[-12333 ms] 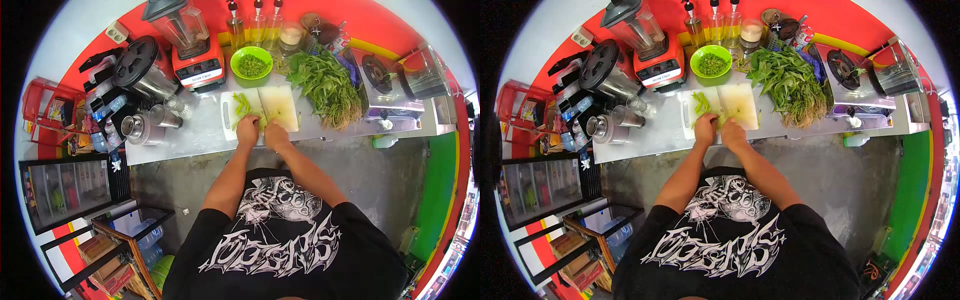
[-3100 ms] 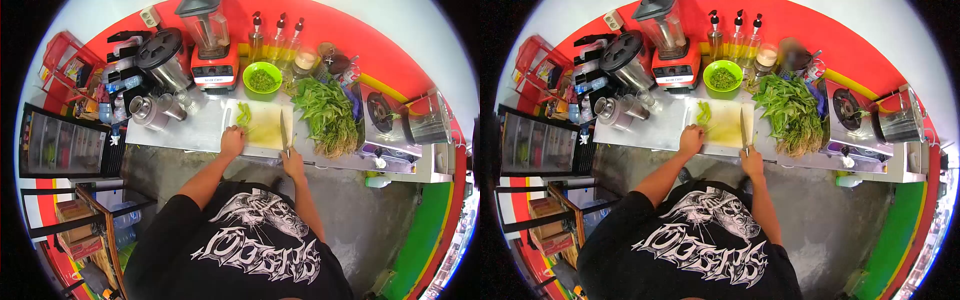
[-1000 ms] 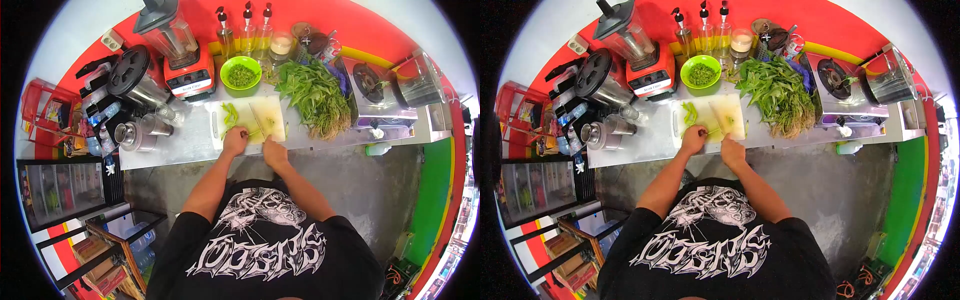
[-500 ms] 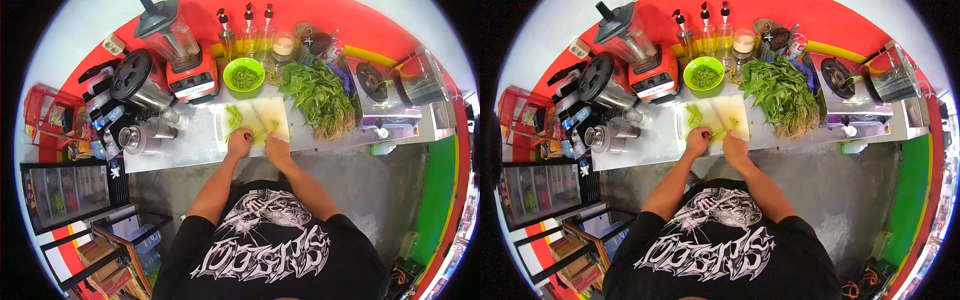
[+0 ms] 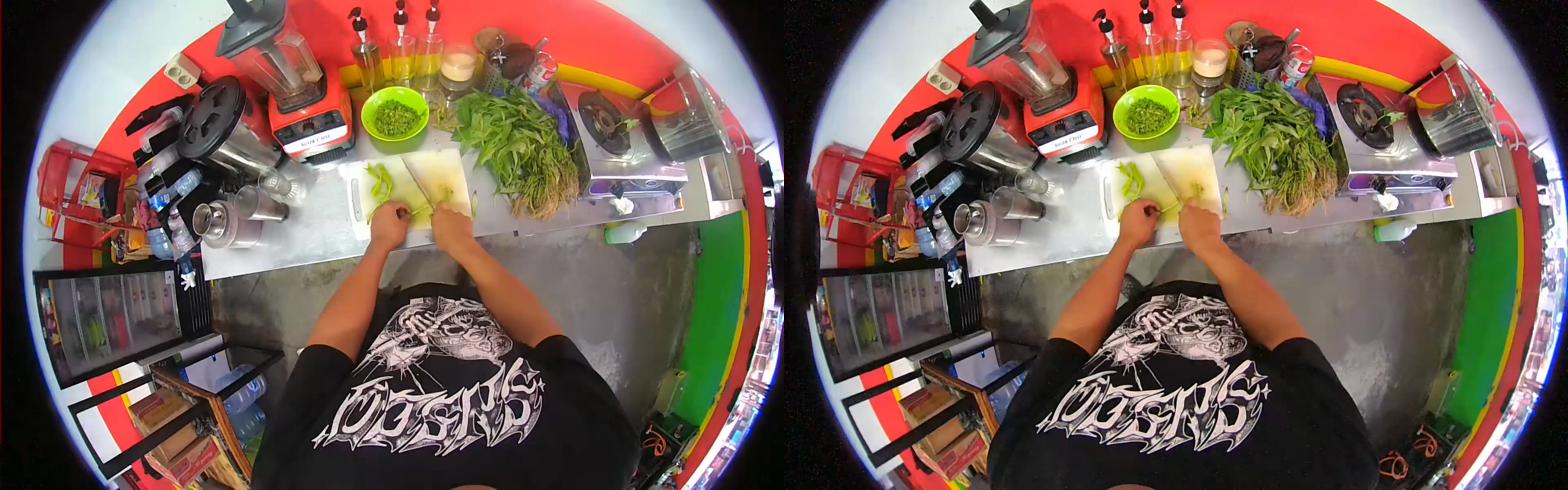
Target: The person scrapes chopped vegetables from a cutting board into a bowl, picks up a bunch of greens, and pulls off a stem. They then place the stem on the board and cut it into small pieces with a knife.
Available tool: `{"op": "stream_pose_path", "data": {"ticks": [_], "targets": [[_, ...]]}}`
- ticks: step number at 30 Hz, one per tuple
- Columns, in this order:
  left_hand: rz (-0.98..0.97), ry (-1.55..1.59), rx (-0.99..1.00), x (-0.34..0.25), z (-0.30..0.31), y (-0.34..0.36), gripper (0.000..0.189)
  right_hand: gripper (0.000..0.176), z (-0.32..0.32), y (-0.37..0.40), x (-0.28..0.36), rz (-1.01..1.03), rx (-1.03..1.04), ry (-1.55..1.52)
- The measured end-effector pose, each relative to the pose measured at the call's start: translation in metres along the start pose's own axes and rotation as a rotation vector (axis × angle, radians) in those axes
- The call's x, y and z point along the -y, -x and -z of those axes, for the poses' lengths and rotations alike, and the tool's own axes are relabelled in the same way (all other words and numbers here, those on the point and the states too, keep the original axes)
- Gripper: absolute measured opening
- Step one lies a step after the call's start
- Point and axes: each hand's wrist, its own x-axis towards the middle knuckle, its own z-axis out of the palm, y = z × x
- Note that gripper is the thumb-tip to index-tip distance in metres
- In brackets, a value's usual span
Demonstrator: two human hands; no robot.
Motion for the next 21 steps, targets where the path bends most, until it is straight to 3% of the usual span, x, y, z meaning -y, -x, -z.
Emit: {"op": "stream_pose_path", "data": {"ticks": [5, 10, 12, 21], "targets": [[-0.029, 0.022, -0.040, -0.003, 0.006, 0.000, 0.013, 0.030, -0.008, 0.010, 0.002, 0.010, 0.008, 0.014], [0.053, -0.007, 0.106, -0.004, 0.012, -0.010, 0.014, 0.031, -0.005, -0.005, 0.006, -0.012, -0.041, 0.028], [0.078, -0.025, 0.108, -0.005, 0.013, -0.009, 0.013, 0.041, -0.001, -0.009, 0.006, -0.024, 0.013, 0.033], [0.118, 0.006, 0.153, -0.003, 0.014, -0.021, 0.011, 0.040, -0.016, 0.010, 0.025, -0.176, -0.021, -0.038]]}}
